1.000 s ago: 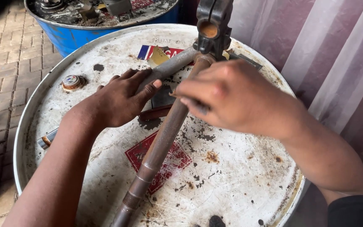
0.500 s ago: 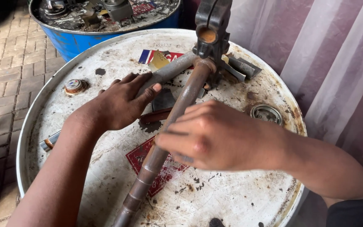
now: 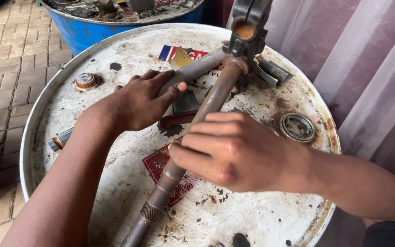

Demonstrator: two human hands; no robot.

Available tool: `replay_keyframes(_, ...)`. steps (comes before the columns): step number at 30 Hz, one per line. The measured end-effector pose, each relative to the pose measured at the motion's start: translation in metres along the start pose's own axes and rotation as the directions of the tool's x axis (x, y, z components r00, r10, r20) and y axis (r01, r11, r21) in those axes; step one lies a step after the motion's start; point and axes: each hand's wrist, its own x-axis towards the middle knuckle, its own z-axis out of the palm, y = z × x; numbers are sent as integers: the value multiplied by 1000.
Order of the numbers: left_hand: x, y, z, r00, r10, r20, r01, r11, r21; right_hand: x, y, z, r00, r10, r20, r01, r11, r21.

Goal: The person scrubs a long metal rod with a small abrasive pad, focusing on the threaded end and the area around a clamped joint. The rod is held steady on a white barrel lid while the person repeatedly rubs the surface to remove grime.

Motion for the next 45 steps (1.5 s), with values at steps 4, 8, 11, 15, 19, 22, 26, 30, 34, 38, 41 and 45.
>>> replay_keyframes(4, 0, 0, 0, 1000, -3, 2, 3, 1000, -3, 8, -23, 5, 991, -63, -116, 70, 996, 60)
replay_keyframes(8, 0, -2, 1, 1000, 23, -5, -23, 1000, 21, 4, -18, 15, 991, -77, -112, 93, 985, 143)
replay_keyframes(11, 1, -3, 3, 999, 41, -2, -41, 999, 16, 5, -20, 19, 990, -54, -129, 69, 991, 117)
replay_keyframes(15, 1, -3, 2, 1000, 27, -11, -26, 999, 22, 8, -32, 21, 980, -114, -163, 146, 969, 198)
replay_keyframes(19, 2, -3, 3, 999, 37, -13, -37, 999, 12, 12, -20, 12, 983, -92, -161, 125, 970, 208)
replay_keyframes(22, 0, -5, 1, 997, 80, -16, -80, 997, 23, 10, -14, 17, 992, -51, -117, 111, 802, 587)
replay_keyframes(26, -4, -2, -1, 992, 108, -60, -106, 994, 37, 0, 24, 23, 980, 29, -199, 97, 799, 594)
replay_keyframes(30, 5, -9, 7, 885, 351, -307, -351, 935, 57, -3, 52, -1, 940, 142, -311, -46, 954, 297)
replay_keyframes(34, 8, -7, 7, 792, 481, -376, -480, 871, 104, -9, 67, -14, 916, 139, -377, -50, 970, 236)
replay_keyframes(38, 6, -5, 12, 635, 599, -487, -601, 780, 175, -8, 67, -29, 848, 143, -510, -70, 985, 158)
replay_keyframes(41, 7, -1, 14, 556, 668, -495, -667, 713, 214, -12, 80, -26, 805, 119, -581, -100, 993, 65)
replay_keyframes(45, 5, 5, 20, 496, 755, -429, -749, 622, 228, -15, 82, -27, 763, 141, -631, -167, 986, 19)
